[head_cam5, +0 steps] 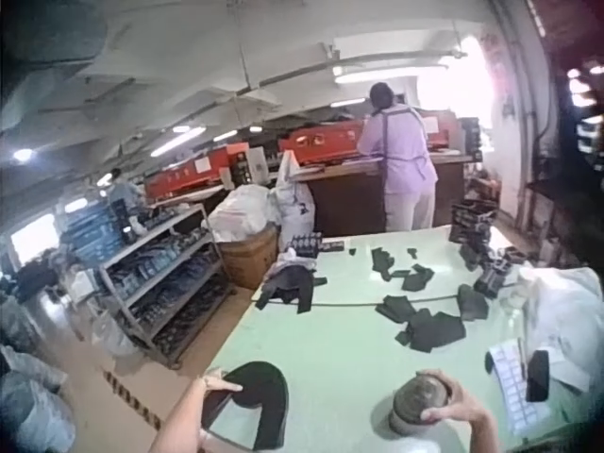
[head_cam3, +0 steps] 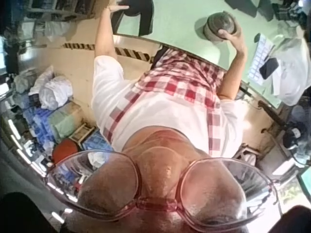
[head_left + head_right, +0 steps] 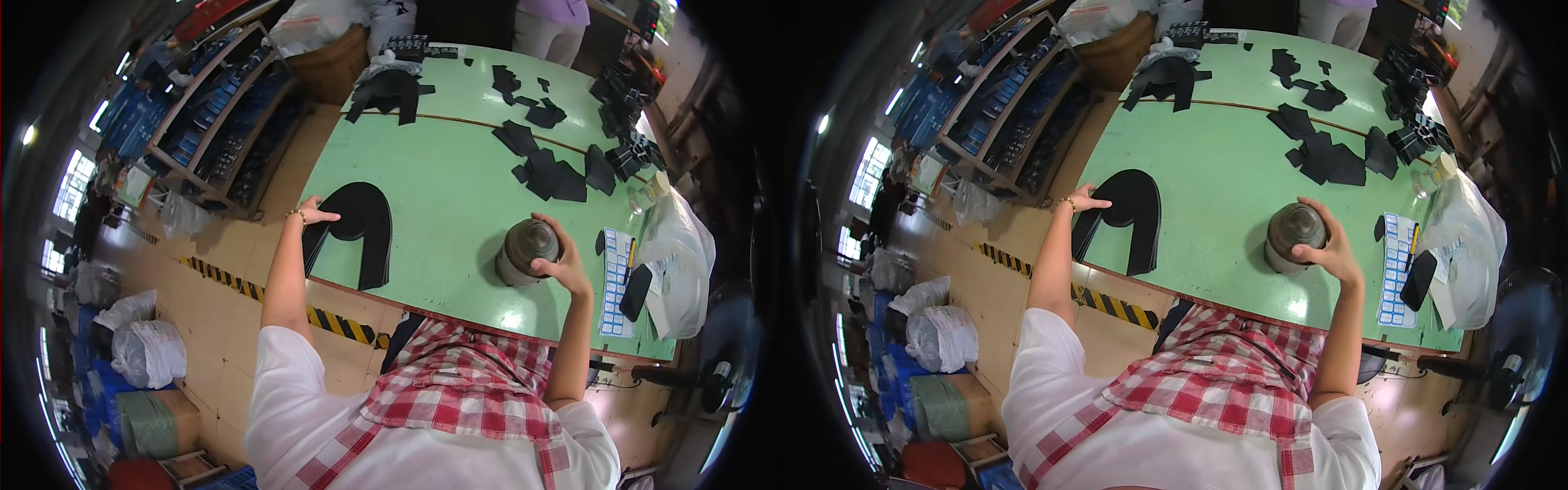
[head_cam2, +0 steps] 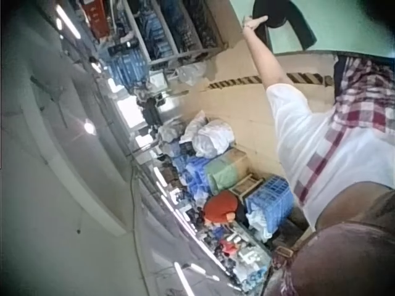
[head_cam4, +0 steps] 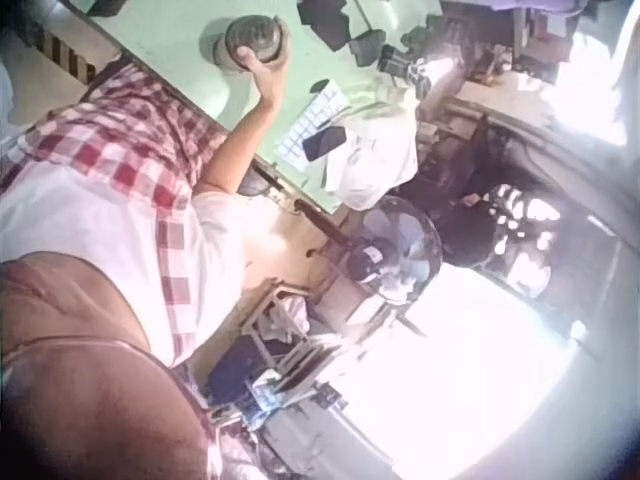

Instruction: The recorder is sorting and preparing black leather shoe components at a workstation.

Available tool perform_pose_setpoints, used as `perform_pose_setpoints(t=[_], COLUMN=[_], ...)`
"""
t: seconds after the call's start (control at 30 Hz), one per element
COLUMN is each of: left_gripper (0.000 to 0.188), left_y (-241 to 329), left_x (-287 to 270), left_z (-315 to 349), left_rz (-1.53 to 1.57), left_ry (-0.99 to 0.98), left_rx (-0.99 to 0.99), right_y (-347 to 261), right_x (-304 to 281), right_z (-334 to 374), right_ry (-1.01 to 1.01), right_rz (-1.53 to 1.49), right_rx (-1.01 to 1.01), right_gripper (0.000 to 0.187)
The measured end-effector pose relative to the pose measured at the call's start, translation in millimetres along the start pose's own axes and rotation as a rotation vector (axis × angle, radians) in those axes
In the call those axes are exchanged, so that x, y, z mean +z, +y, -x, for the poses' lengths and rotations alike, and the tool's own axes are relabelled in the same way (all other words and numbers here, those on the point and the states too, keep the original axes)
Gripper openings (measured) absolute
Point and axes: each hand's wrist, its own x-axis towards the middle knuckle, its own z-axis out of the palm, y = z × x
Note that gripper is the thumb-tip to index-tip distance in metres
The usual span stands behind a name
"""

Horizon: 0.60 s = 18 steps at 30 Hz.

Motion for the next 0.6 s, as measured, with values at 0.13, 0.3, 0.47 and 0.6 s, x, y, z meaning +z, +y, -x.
perform_pose_setpoints(t=[0.13, 0.3, 0.47, 0.6], left_gripper=[0.098, 0.081, 0.069, 0.071], left_y=[-8, 14, 47, 86], left_x=[-6, 11, 33, 67], left_z=[0, 11, 44, 69], left_rz=[-0.091, 0.178, 0.487, 0.674], left_ry=[-0.110, -0.110, 0.042, 0.037], left_rx=[-0.098, 0.142, 0.322, 0.476], right_y=[-14, -39, -76, -62], right_x=[-4, 12, 45, 75], right_z=[7, 26, 28, 4], right_ry=[0.051, 0.479, 0.443, 0.180], right_rz=[0.007, 0.719, 0.488, 0.527], right_rx=[0.033, -0.194, -0.320, -0.325], right_gripper=[0.078, 0.069, 0.038, 0.036])
